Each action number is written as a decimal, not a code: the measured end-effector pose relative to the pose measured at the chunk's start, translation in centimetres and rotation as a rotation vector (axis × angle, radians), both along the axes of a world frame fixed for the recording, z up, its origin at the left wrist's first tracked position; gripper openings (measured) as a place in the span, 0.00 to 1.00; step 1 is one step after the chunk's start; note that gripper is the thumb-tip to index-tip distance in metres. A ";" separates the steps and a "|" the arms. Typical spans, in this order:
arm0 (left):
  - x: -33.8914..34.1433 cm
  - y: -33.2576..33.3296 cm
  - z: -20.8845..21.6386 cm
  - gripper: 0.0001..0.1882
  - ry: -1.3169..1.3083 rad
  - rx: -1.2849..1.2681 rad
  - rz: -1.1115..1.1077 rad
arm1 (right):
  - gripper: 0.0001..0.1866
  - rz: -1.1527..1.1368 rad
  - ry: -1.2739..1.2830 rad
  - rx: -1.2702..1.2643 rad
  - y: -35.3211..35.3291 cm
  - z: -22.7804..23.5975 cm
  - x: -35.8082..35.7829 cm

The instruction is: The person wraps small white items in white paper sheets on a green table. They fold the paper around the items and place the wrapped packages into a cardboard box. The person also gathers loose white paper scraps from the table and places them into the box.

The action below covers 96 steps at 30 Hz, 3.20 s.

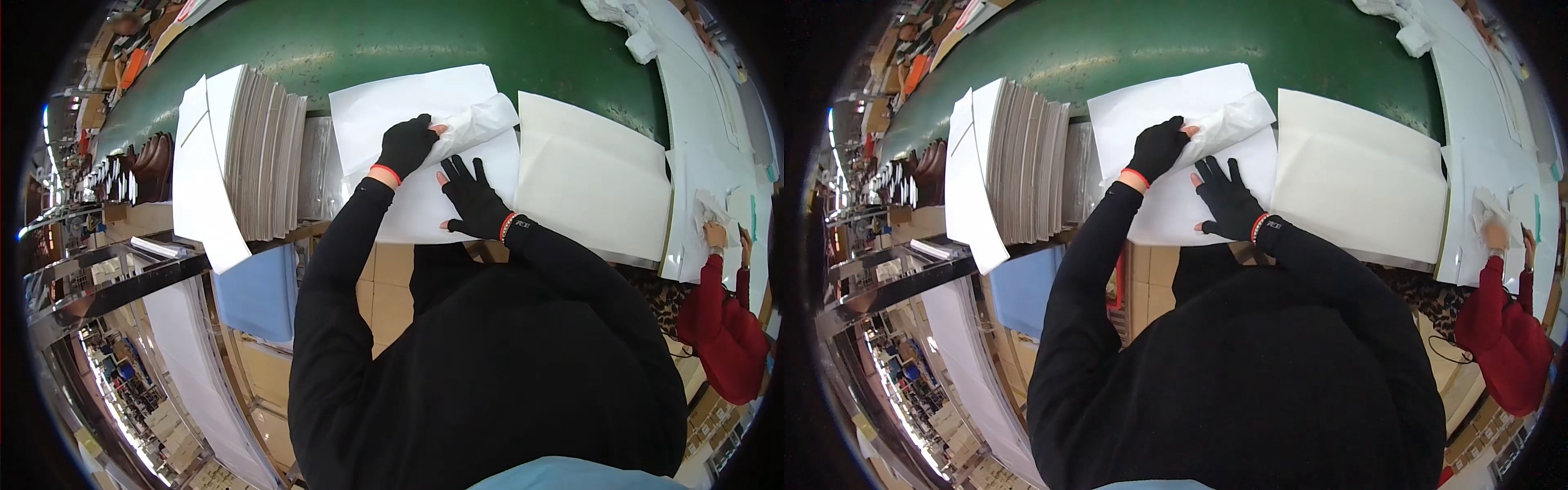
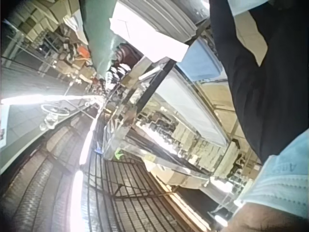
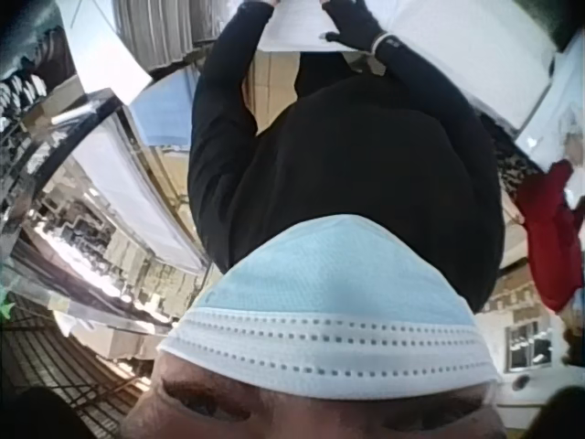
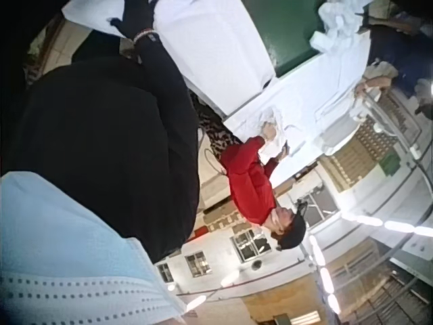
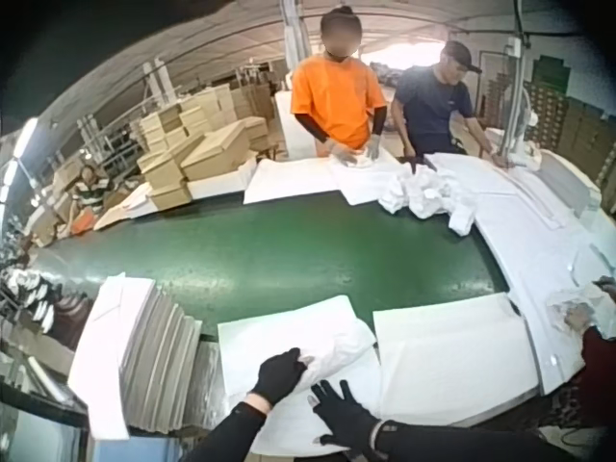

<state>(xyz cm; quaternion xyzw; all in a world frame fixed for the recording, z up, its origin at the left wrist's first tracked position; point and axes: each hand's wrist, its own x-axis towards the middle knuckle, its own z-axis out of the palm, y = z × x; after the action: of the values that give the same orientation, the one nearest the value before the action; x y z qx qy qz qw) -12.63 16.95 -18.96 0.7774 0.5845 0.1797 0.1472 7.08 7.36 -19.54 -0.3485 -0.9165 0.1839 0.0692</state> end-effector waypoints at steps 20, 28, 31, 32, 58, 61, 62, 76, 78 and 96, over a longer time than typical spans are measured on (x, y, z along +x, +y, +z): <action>4.4 -10.7 10.8 0.46 -1.291 -0.096 -0.032 | 0.28 -0.351 0.626 -0.788 0.2 13.4 6.6; 9.2 -15.7 20.5 0.17 -1.097 -0.138 -0.141 | 0.29 -0.377 0.433 -0.667 -5.9 16.4 12.3; 9.4 -17.5 20.8 0.15 -1.174 -0.266 -0.180 | 0.26 -0.251 0.437 -0.834 -7.4 19.3 12.2; 9.0 -18.0 20.1 0.16 -1.207 -0.282 -0.186 | 0.25 -0.163 0.416 -0.844 -7.4 20.1 11.8; 11.3 -19.0 16.0 0.33 -0.790 -0.021 -0.073 | 0.23 -0.314 0.434 -0.855 -8.8 13.8 14.2; 11.2 -19.5 16.2 0.35 -0.554 0.058 -0.008 | 0.24 -0.394 0.452 -0.920 -8.6 13.0 14.9; 10.8 -19.7 16.5 0.35 -0.450 0.009 -0.001 | 0.24 -0.377 0.445 -0.889 -8.5 12.9 14.9; 8.1 -19.1 14.4 0.20 -1.177 -0.536 -0.120 | 0.36 -0.271 0.245 -0.829 -8.2 17.0 17.9; 8.2 -18.9 14.5 0.20 -1.300 -0.629 -0.142 | 0.32 -0.196 0.516 -1.066 -8.1 17.9 18.1; 10.2 -18.8 14.9 0.21 -1.205 -0.078 0.084 | 0.21 -0.490 0.852 -0.292 -8.8 14.3 11.3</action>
<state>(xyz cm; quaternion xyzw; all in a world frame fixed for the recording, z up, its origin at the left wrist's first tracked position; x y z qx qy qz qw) -2.43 -1.88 -4.03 0.5088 0.4346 0.5725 0.4737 18.40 -1.48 -5.21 -0.4532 -0.6633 0.4141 0.4281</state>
